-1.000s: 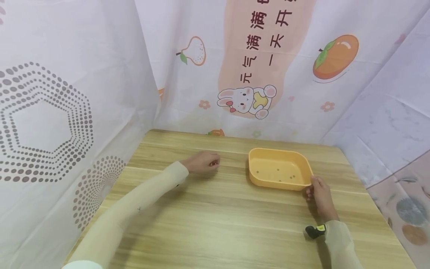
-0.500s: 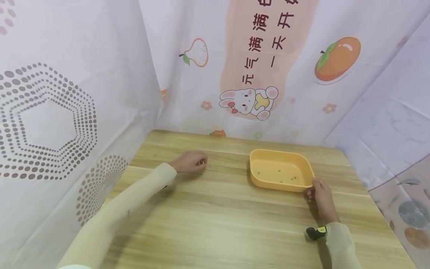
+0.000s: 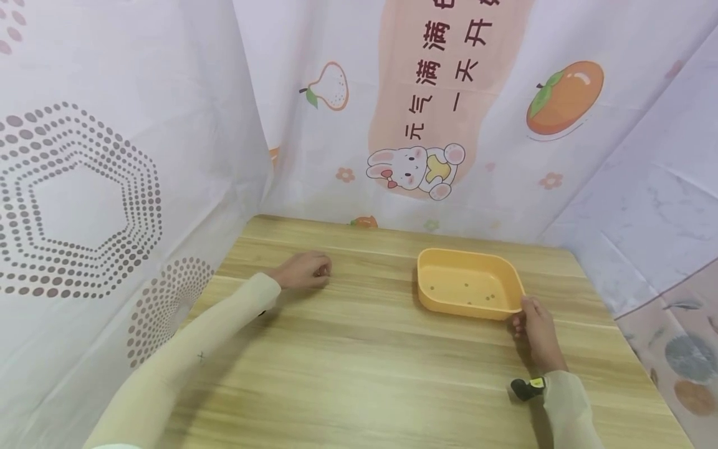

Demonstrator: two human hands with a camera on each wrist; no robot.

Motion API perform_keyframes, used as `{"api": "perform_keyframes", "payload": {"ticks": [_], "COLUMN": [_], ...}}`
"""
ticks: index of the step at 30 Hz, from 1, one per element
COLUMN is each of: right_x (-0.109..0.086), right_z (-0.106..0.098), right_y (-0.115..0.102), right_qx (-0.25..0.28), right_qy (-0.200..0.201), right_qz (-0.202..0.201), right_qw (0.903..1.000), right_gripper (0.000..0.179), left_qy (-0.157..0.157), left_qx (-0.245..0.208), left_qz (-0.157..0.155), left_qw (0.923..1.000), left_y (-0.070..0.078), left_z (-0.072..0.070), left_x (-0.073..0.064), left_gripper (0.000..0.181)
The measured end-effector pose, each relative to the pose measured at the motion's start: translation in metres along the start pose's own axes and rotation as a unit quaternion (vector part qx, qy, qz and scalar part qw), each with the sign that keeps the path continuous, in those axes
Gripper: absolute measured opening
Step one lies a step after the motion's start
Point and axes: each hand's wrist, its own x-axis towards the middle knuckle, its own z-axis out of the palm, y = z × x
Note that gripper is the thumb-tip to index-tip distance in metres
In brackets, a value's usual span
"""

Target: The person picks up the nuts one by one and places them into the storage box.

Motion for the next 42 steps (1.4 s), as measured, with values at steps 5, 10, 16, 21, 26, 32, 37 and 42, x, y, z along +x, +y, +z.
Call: {"api": "perform_keyframes", "payload": {"ticks": [5,10,16,21,26,32,37,42], "right_x": [0.001,0.002,0.0,-0.006,-0.008,-0.003,-0.003,-0.001], "right_z": [0.0,0.0,0.001,0.006,0.007,0.002,0.002,0.001], "right_y": [-0.002,0.0,-0.002,-0.013,-0.013,-0.006,-0.006,-0.005], "right_qx": [0.007,0.007,0.01,0.012,0.005,0.002,0.006,-0.004], "right_qy": [-0.004,-0.002,-0.001,-0.005,-0.004,-0.003,-0.005,-0.002], "right_qz": [-0.004,0.001,0.001,-0.003,0.0,0.003,0.005,0.005], "right_qw": [1.0,1.0,0.9999,0.9999,1.0,1.0,1.0,1.0], "right_gripper": [0.035,0.035,0.035,0.036,0.036,0.037,0.037,0.037], "left_qy": [-0.007,-0.019,-0.022,-0.026,-0.014,-0.004,-0.005,-0.003], "left_qx": [0.017,0.024,0.017,0.023,0.029,0.033,0.032,0.033], "left_qz": [-0.014,-0.03,-0.059,-0.084,-0.079,-0.071,-0.065,-0.061], "left_qw": [0.9997,0.9991,0.9979,0.9959,0.9964,0.997,0.9974,0.9976], "left_y": [-0.006,-0.014,-0.018,-0.021,-0.025,-0.03,-0.029,-0.029], "left_z": [-0.001,0.002,0.0,-0.003,-0.002,0.001,0.0,0.0], "left_x": [-0.007,-0.013,-0.018,-0.022,-0.025,-0.025,-0.024,-0.024], "left_gripper": [0.01,0.013,0.013,0.015,0.018,0.019,0.013,0.012]}}
